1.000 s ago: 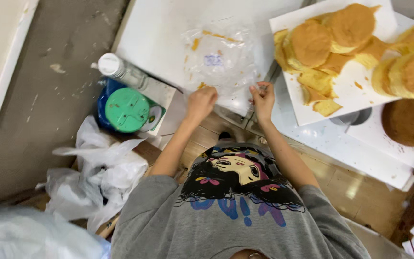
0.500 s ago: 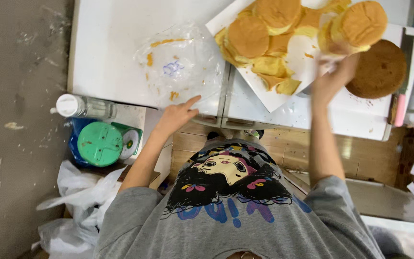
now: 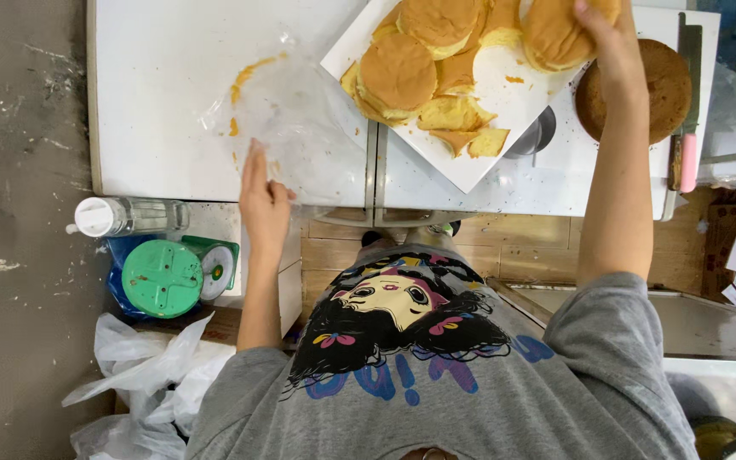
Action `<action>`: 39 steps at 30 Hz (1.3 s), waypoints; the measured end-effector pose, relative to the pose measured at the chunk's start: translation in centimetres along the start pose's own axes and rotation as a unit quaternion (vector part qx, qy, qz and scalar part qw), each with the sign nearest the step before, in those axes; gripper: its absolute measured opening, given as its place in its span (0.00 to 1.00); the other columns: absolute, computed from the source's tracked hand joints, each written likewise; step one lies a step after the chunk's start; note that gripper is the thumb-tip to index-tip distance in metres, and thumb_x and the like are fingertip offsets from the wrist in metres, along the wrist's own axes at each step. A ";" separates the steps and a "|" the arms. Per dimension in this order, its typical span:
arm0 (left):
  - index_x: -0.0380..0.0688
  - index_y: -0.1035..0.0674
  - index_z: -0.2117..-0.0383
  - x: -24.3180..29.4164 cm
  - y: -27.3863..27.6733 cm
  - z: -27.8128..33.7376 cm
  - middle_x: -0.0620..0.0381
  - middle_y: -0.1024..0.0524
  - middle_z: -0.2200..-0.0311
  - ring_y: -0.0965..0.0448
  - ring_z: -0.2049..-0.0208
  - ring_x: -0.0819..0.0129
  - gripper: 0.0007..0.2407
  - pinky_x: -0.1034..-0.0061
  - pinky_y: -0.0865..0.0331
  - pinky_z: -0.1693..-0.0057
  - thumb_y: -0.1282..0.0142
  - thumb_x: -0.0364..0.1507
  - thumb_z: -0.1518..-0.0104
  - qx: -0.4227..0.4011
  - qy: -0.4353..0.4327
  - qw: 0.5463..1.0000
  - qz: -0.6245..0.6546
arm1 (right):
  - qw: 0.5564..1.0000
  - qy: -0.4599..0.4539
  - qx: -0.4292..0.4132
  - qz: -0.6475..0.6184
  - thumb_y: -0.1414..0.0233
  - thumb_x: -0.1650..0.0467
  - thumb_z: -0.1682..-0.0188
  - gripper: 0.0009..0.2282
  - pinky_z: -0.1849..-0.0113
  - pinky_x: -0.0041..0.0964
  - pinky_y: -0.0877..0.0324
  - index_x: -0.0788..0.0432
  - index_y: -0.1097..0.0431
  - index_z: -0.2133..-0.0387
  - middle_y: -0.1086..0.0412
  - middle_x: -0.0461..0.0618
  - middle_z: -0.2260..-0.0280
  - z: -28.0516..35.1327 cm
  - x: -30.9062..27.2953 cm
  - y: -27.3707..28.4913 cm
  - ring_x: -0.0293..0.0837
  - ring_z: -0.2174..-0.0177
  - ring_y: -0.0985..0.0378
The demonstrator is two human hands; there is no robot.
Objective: The person uses a round metal cutter to cut circular pieces from a rectangular sheet cake. They press the cutter into the cake, remove the excess, and stack the cut circles. The person then places the cut pieces into a plastic bag.
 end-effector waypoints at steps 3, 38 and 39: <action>0.37 0.37 0.31 3.2 2.3 -0.5 0.43 0.38 0.30 0.16 0.71 0.69 0.27 0.78 0.23 0.64 0.59 0.13 0.42 0.048 -0.025 0.998 0.036 | 0.999 0.011 0.006 0.033 0.42 0.69 0.39 0.28 0.35 0.38 0.37 0.67 0.44 0.29 0.32 0.59 0.37 2.0 -1.9 -1.8 0.51 0.37 0.30; 0.51 0.32 0.32 8.5 4.5 2.7 0.68 0.38 0.29 0.16 0.47 0.62 0.31 0.77 0.20 0.50 0.54 0.14 0.47 0.089 -0.136 0.982 -0.093 | 0.736 -0.372 -0.207 -0.526 0.50 0.49 0.54 0.34 0.42 0.58 0.36 0.52 0.42 0.36 0.31 0.52 0.42 20.1 1.1 -40.8 0.53 0.43 0.29; 0.50 0.32 0.32 8.6 4.4 3.1 0.67 0.38 0.30 0.16 0.46 0.62 0.31 0.77 0.20 0.51 0.55 0.14 0.47 0.085 -0.147 0.979 -0.115 | 0.755 -0.381 -0.201 -0.495 0.51 0.51 0.54 0.33 0.42 0.58 0.37 0.51 0.44 0.36 0.32 0.50 0.42 20.1 1.7 -41.5 0.51 0.43 0.30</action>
Point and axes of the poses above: each hand's wrist, its own z-axis away from the middle knuckle, its own y-axis out of the back of the hand, x = y × z, the point moved 7 cm from there along -z, towards the middle knuckle
